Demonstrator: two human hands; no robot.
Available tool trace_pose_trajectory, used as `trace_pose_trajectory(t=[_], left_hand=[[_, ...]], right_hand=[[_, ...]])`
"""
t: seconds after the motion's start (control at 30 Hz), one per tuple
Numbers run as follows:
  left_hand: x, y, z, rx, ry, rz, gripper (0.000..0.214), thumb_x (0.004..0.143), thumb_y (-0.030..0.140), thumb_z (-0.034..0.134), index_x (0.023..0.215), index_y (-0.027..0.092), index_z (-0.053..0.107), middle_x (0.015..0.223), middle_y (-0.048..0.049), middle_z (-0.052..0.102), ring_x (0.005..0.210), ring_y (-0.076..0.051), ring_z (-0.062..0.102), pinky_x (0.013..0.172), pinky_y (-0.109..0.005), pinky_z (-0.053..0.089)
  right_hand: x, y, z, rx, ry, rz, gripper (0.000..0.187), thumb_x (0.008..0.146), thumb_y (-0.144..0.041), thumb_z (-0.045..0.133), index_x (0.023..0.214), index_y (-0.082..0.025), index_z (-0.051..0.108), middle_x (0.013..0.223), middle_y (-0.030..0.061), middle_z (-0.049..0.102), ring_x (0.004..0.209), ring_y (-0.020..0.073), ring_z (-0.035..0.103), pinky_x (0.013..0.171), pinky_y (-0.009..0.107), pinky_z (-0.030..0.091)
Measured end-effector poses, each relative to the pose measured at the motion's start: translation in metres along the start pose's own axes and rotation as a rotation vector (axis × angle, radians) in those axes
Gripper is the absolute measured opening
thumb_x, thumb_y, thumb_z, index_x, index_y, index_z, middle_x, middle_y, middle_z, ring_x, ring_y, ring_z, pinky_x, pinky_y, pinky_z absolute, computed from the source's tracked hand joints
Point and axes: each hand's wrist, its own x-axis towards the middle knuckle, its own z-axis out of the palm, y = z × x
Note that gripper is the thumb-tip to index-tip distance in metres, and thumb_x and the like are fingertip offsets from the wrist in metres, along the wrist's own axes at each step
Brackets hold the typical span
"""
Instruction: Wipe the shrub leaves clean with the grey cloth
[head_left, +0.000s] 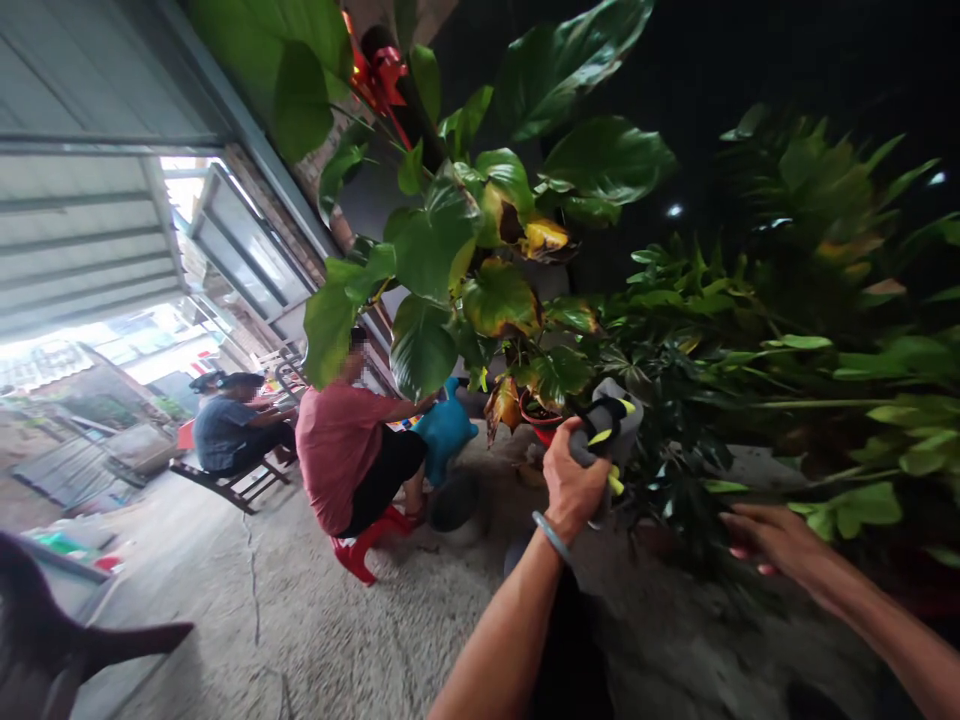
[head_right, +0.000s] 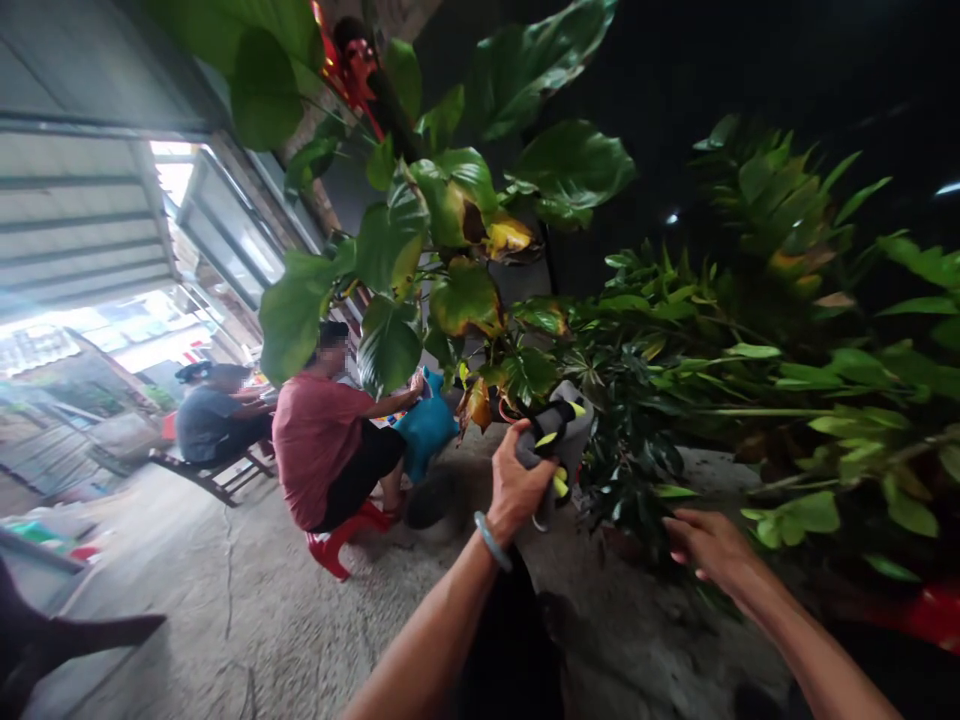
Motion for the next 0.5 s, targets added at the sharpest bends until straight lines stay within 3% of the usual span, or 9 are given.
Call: trace_pose_trajectory(t=[0.07, 0.13, 0.17, 0.23, 0.3, 0.37, 0.43, 0.5], left_hand=[[-0.01, -0.005, 0.012, 0.054, -0.124, 0.029, 0.051, 0.06, 0.014, 0.069, 0.11, 0.023, 0.066, 0.092, -0.0009, 0.072, 0.085, -0.02, 0.066, 0.085, -0.033, 0.053], [-0.033, -0.018, 0.015, 0.09, -0.339, 0.046, 0.047, 0.059, 0.016, 0.07, 0.106, 0.022, 0.07, 0.09, -0.0016, 0.073, 0.085, -0.021, 0.066, 0.086, -0.034, 0.054], [-0.044, -0.024, 0.012, 0.088, -0.438, 0.05, 0.046, 0.059, 0.017, 0.071, 0.105, 0.022, 0.071, 0.091, -0.0018, 0.074, 0.084, -0.021, 0.066, 0.086, -0.033, 0.054], [-0.059, -0.032, -0.002, 0.071, -0.522, 0.025, 0.045, 0.058, 0.014, 0.069, 0.102, 0.021, 0.073, 0.089, -0.0012, 0.074, 0.082, -0.02, 0.066, 0.083, -0.031, 0.054], [-0.054, -0.027, -0.016, 0.042, -0.452, 0.015, 0.047, 0.056, 0.01, 0.066, 0.101, 0.02, 0.073, 0.089, -0.0004, 0.073, 0.082, -0.019, 0.066, 0.08, -0.028, 0.053], [-0.033, -0.014, -0.022, 0.007, -0.266, 0.028, 0.047, 0.057, 0.009, 0.065, 0.103, 0.019, 0.071, 0.09, -0.0006, 0.072, 0.082, -0.018, 0.065, 0.079, -0.026, 0.052], [-0.009, -0.001, -0.017, -0.033, -0.061, 0.03, 0.048, 0.061, 0.011, 0.065, 0.108, 0.018, 0.067, 0.09, -0.0012, 0.071, 0.083, -0.018, 0.065, 0.079, -0.027, 0.052], [0.003, 0.005, -0.003, -0.063, 0.042, 0.008, 0.05, 0.062, 0.012, 0.066, 0.112, 0.018, 0.065, 0.093, -0.0016, 0.071, 0.087, -0.018, 0.065, 0.083, -0.028, 0.052]], right_hand=[[0.005, 0.002, 0.002, 0.0, 0.008, -0.014, 0.023, 0.073, -0.033, 0.052, 0.051, -0.025, 0.055, 0.05, 0.0033, 0.059, 0.054, 0.0212, 0.059, 0.047, 0.029, 0.038], [0.01, 0.006, 0.003, -0.004, 0.024, -0.034, 0.026, 0.069, -0.03, 0.055, 0.045, -0.025, 0.049, 0.044, 0.0016, 0.052, 0.048, 0.0196, 0.053, 0.044, 0.029, 0.034], [0.011, 0.009, 0.003, -0.003, 0.03, -0.042, 0.028, 0.068, -0.03, 0.054, 0.042, -0.025, 0.045, 0.042, 0.001, 0.048, 0.046, 0.0189, 0.051, 0.044, 0.029, 0.032], [0.012, 0.015, 0.004, 0.013, 0.03, -0.047, 0.032, 0.069, -0.032, 0.052, 0.04, -0.025, 0.041, 0.04, 0.0008, 0.047, 0.045, 0.0185, 0.051, 0.043, 0.028, 0.031], [0.01, 0.019, 0.003, 0.043, 0.018, -0.038, 0.031, 0.071, -0.036, 0.05, 0.043, -0.025, 0.043, 0.044, 0.0018, 0.053, 0.047, 0.0193, 0.056, 0.044, 0.028, 0.034], [0.007, 0.02, 0.003, 0.073, 0.01, -0.022, 0.029, 0.072, -0.039, 0.048, 0.047, -0.025, 0.049, 0.052, 0.0041, 0.062, 0.05, 0.0202, 0.06, 0.046, 0.028, 0.037], [0.005, 0.016, 0.002, 0.091, 0.011, -0.012, 0.028, 0.072, -0.041, 0.047, 0.049, -0.025, 0.051, 0.057, 0.0065, 0.066, 0.051, 0.0203, 0.062, 0.047, 0.028, 0.039], [0.004, 0.011, 0.0, 0.096, 0.012, -0.013, 0.025, 0.068, -0.042, 0.049, 0.049, -0.026, 0.053, 0.057, 0.0071, 0.067, 0.05, 0.0209, 0.062, 0.046, 0.029, 0.04]])
